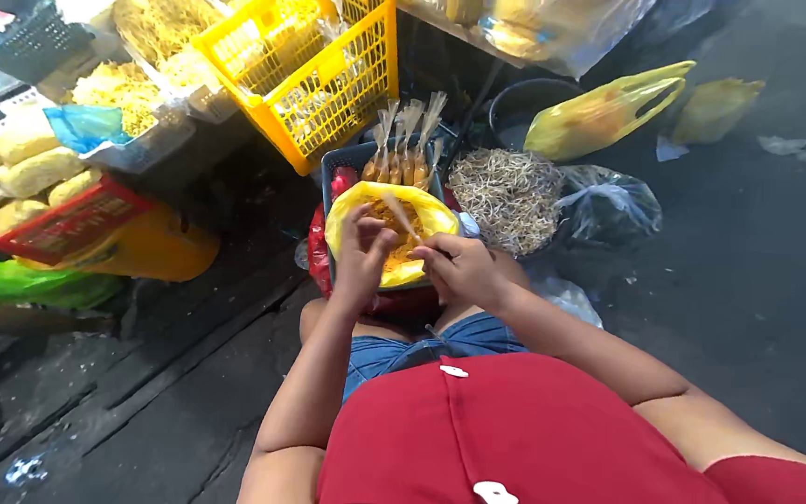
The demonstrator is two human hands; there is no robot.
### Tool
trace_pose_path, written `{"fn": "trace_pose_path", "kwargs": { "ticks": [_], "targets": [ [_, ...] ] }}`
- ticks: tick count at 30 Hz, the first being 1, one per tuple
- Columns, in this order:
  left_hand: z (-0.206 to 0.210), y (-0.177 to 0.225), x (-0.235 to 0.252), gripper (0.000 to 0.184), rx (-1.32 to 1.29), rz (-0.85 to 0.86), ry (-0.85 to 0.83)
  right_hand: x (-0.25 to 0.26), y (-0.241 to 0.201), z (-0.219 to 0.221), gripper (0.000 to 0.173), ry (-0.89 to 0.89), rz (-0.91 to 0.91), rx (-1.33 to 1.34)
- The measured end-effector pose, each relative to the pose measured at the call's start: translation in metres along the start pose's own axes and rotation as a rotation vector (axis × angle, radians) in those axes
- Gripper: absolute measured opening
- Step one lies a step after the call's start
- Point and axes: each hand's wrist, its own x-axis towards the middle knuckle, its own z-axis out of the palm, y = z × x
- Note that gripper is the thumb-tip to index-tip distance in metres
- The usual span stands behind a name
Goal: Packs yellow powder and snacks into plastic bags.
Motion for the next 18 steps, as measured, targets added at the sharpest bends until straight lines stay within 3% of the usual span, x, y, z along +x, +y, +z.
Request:
{"fn": "trace_pose_path", "kwargs": {
  "ticks": [2, 3, 5, 8, 10, 14, 18],
  "targets": [
    [0.019, -0.004, -0.006, 0.085, -0.057, -0.128, -0.217, 0.006, -0.004, -0.007, 0.025, 0.033, 0.045, 0.054],
    [0.028, -0.006, -0.008, 0.084, -0.040, -0.150, -0.274, 0.010, -0.006, -0.011, 0.024, 0.046, 0.039, 0.058],
    [0.038, -0.008, -0.009, 0.064, 0.017, -0.189, -0.290, 0.022, -0.008, -0.020, 0.023, 0.032, 0.010, 0.007],
    [0.030, -0.004, -0.003, 0.074, 0.082, -0.245, -0.251, 0.048, -0.011, -0.037, 0.026, 0.002, -0.021, -0.111],
    [0.016, -0.006, -0.003, 0.075, 0.057, -0.206, -0.125, 0.071, -0.010, -0.049, 0.028, 0.053, -0.071, -0.166],
    [-0.024, -0.019, -0.014, 0.054, 0.013, -0.170, 0.244, 0.123, 0.001, -0.060, 0.033, 0.126, -0.106, -0.248],
    [-0.054, -0.039, -0.029, 0.045, 0.030, -0.213, 0.494, 0.166, 0.031, -0.054, 0.034, 0.103, 0.016, -0.276]
  ]
}}
